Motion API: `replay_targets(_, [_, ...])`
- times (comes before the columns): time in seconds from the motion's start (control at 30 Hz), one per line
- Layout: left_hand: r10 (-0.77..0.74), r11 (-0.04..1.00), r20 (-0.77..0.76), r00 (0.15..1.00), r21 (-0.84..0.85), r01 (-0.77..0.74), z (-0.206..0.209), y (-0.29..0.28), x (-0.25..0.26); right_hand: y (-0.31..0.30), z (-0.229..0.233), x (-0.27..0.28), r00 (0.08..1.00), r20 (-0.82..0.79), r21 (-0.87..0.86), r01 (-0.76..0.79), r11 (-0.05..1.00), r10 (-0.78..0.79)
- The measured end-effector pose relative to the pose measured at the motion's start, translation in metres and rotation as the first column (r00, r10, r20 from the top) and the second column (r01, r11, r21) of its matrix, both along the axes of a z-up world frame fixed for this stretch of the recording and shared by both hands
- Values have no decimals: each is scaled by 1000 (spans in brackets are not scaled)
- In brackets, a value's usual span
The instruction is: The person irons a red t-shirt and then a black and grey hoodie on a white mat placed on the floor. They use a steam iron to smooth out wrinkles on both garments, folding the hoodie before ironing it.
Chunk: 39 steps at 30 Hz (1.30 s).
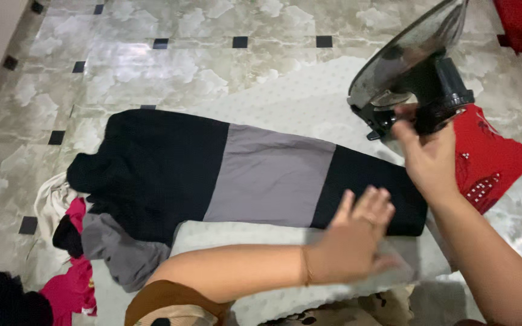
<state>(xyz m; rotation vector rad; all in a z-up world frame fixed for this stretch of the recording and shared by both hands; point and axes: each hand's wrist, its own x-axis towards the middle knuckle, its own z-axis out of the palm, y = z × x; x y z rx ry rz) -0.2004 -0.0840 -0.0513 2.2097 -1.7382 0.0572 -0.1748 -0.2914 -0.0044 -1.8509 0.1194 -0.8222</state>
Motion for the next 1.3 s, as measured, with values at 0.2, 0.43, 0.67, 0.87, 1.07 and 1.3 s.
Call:
replay_targets(0.2, [-87,995,-22,996,-43,86,-5,32,-43,-35,28,43,998,-56,-74,-32,997,28])
replay_targets(0.43, [59,993,126,990,96,-72,13,98,-33,-1,125,-2,798,-505,-718,-176,673,-330])
replay_targets(0.67, [162,944,36,986,285,-165,8,116,-33,56,108,-14,328,-797,-585,-626,516,-507])
replay_targets(0.87, [124,959,37,992,250,-130,10,120,-34,67,89,19,520,-746,-665,-551,505,-416])
replay_targets(1.07, [134,952,67,989,269,-147,17,119,-35,95,78,98,799,-564,-758,-402,513,-208])
replay_targets(1.3, [130,973,29,991,190,-133,14,128,-32,91,87,80,659,-728,-631,-536,561,-189])
